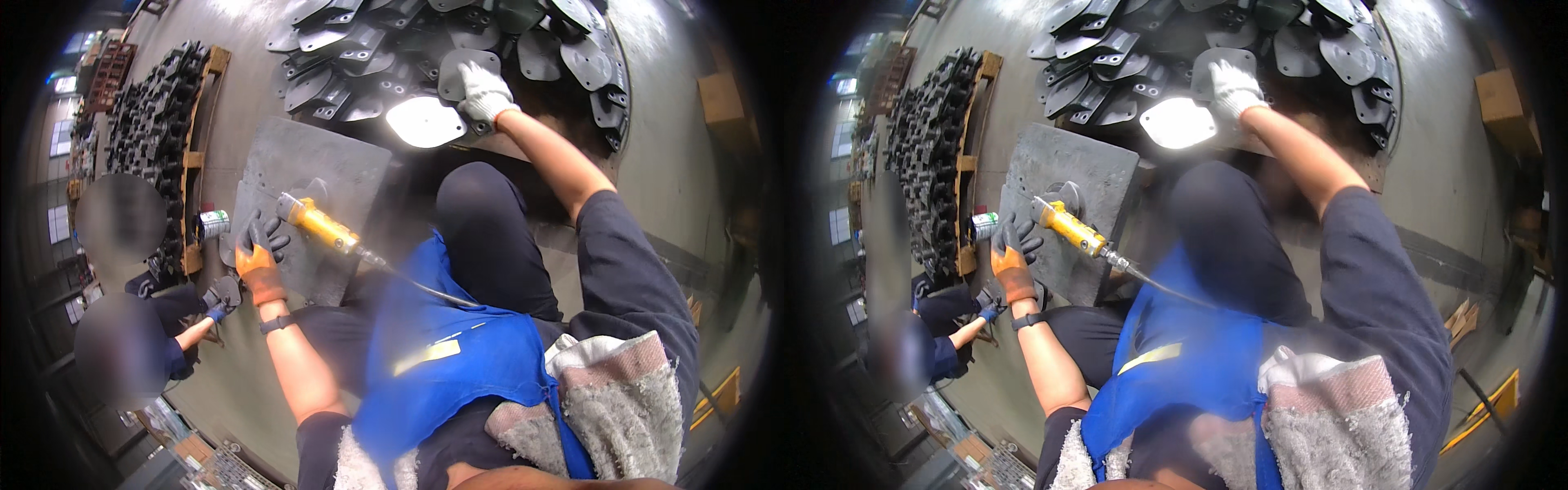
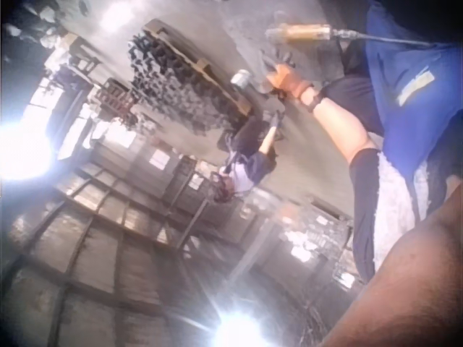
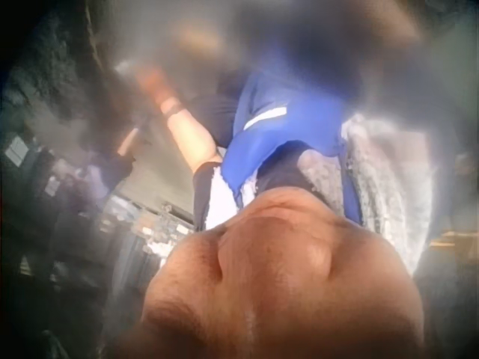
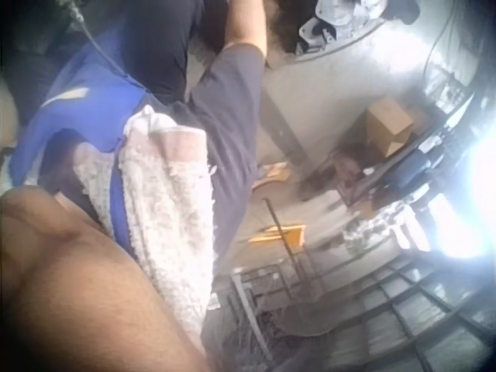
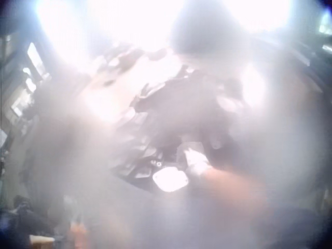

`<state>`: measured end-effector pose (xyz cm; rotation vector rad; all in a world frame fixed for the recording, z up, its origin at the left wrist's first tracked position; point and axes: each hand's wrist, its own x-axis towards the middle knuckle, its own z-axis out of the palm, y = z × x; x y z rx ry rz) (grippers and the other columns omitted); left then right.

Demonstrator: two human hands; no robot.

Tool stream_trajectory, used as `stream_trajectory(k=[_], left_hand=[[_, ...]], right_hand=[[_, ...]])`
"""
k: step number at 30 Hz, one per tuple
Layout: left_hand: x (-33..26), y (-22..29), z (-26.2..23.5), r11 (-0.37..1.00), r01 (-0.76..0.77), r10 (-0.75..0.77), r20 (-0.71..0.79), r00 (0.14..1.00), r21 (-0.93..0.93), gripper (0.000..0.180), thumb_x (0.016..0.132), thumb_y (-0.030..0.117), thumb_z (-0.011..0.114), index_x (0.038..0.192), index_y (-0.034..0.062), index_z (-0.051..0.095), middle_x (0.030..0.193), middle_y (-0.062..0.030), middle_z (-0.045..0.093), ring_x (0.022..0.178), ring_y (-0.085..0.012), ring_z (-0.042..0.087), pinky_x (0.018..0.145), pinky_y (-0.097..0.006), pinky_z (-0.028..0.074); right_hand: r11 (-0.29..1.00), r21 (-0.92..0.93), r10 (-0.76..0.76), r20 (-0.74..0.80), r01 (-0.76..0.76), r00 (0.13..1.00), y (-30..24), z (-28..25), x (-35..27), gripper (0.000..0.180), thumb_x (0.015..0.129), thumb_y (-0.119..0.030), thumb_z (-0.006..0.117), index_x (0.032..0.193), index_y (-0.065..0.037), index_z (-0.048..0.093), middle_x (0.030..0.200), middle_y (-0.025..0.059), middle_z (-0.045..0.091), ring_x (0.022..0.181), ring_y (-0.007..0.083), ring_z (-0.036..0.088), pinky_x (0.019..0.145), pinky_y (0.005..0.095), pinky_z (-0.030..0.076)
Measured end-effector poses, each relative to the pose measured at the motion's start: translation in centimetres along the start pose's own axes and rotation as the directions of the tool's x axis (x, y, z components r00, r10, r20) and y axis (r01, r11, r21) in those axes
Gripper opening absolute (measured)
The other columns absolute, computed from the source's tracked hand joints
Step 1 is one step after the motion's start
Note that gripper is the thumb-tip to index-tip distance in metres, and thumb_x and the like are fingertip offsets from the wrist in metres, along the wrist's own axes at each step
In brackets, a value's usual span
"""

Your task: The person sits on the floor and uses a handheld angle grinder to smooth the edges of metal parts. They pick up each part from a nearby pile, grind it, and place it back down, repeating the process continuously.

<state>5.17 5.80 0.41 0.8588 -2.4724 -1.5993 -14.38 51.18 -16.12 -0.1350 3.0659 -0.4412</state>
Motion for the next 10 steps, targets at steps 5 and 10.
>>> stream_trajectory(k=[5, 10], left_hand=[[0.6, 0.2, 1.4, 1.0, -0.004, 0.002, -0.14, 0.99, -0.014, 0.03, 0.106, 0.031, 0.061, 0.128, 0.0127, 0.069, 0.101, -0.0074, 0.079, 0.062, -0.0114, 0.07, 0.05, -0.022, 0.047], [-0.9, 2.4, 1.2, 0.989, 0.015, 0.012, -0.181, 0.983, 0.146, 0.025, 0.101, 0.02, 0.066, 0.124, 0.0115, 0.071, 0.112, -0.0117, 0.076, 0.08, -0.0132, 0.075, 0.072, -0.031, 0.062]], right_hand=[[0.862, -0.328, -0.303, 0.281, 0.387, 0.911, -0.7, -1.1, 8.6, 0.077, 0.078, -0.022, 0.078, 0.147, -0.005, 0.051, 0.154, 0.0237, 0.047, 0.139, 0.039, 0.05, 0.115, 0.0471, 0.043], [0.77, -0.37, -0.247, 0.578, 0.519, 0.778, -3.1, -1.4, 13.4, 0.071, 0.074, -0.028, 0.084, 0.139, -0.008, 0.062, 0.144, 0.0186, 0.06, 0.132, 0.0328, 0.059, 0.115, 0.0432, 0.043]])
